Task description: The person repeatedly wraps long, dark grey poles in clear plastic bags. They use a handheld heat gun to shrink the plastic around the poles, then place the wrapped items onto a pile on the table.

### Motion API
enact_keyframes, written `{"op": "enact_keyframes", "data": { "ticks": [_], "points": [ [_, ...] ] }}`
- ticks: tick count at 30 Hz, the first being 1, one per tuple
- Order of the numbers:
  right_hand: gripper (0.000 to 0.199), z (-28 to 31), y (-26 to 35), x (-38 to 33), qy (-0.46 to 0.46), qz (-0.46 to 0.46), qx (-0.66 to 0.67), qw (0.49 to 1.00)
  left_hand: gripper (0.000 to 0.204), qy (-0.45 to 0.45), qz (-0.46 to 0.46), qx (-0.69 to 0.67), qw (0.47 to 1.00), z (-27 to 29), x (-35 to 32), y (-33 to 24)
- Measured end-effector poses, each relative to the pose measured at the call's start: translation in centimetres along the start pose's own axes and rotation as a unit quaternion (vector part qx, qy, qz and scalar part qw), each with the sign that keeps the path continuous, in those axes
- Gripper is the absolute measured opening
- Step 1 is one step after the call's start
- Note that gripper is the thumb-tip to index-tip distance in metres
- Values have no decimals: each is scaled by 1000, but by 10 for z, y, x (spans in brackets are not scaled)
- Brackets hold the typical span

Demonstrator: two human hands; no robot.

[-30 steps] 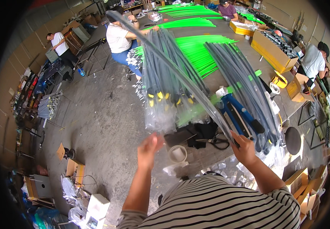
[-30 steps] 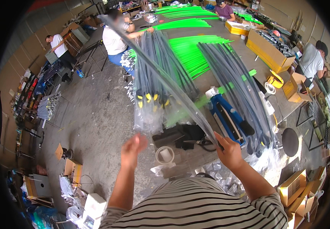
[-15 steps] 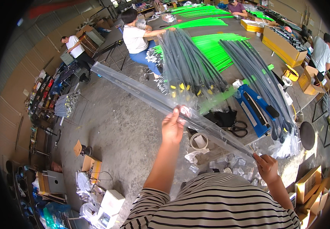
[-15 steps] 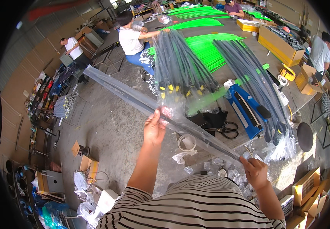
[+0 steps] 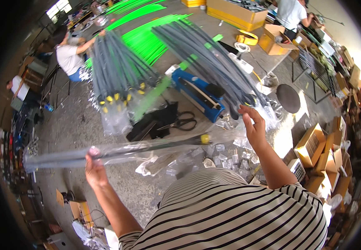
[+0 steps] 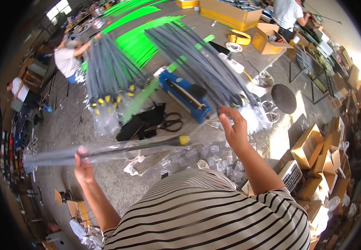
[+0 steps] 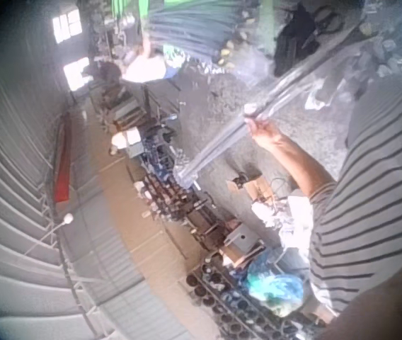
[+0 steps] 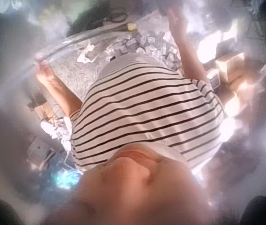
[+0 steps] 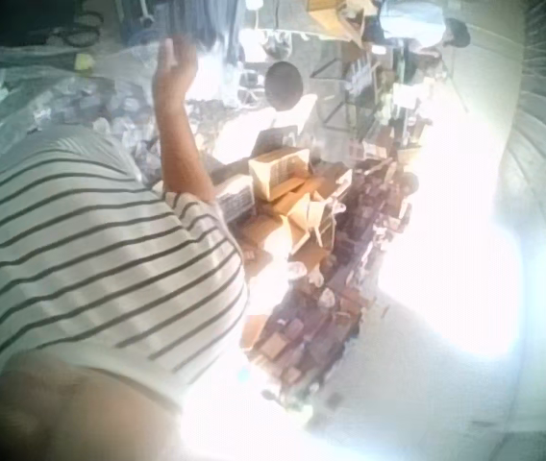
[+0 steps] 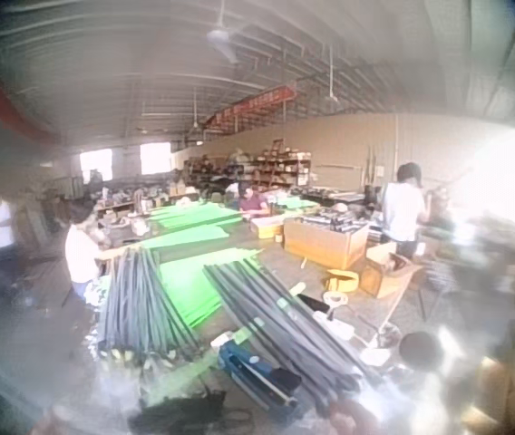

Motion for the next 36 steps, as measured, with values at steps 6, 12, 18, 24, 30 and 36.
{"op": "enact_keyframes", "data": {
  "ticks": [6, 12, 18, 24, 30, 36],
  "points": [
    [57, -28, -104, -40, 53, -369, 275, 886, 26, -20, -2, -65, 998, 28, -16, -11],
    [23, -26, -93, -14, 6, -289, 232, 929, 26, -44, -1, -70, 997, 32, -28, -7],
    [26, 2, -117, 16, -105, -228, 193, 949, 22, -88, 3, -63, 994, 41, -33, 13],
    [40, 5, -124, 17, -94, -234, 220, 942, 29, -109, -4, -45, 993, 47, -37, 14],
    [22, -14, -115, 21, 46, -209, 189, 958, 27, -92, 11, -56, 994, 63, -35, 17],
    [15, -4, -92, 27, -49, -125, 420, 898, 20, -121, 16, -48, 991, 60, -36, 25]
  ]
}}
Point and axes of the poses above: each hand's wrist, its own x-axis towards the middle knuckle, its own z-axis out of the back of the hand, y = z × x, the point moved 9 cm from there along x, towards the middle knuckle, and after that the axes turned 5 degrees about y, right-handed, at the moved point
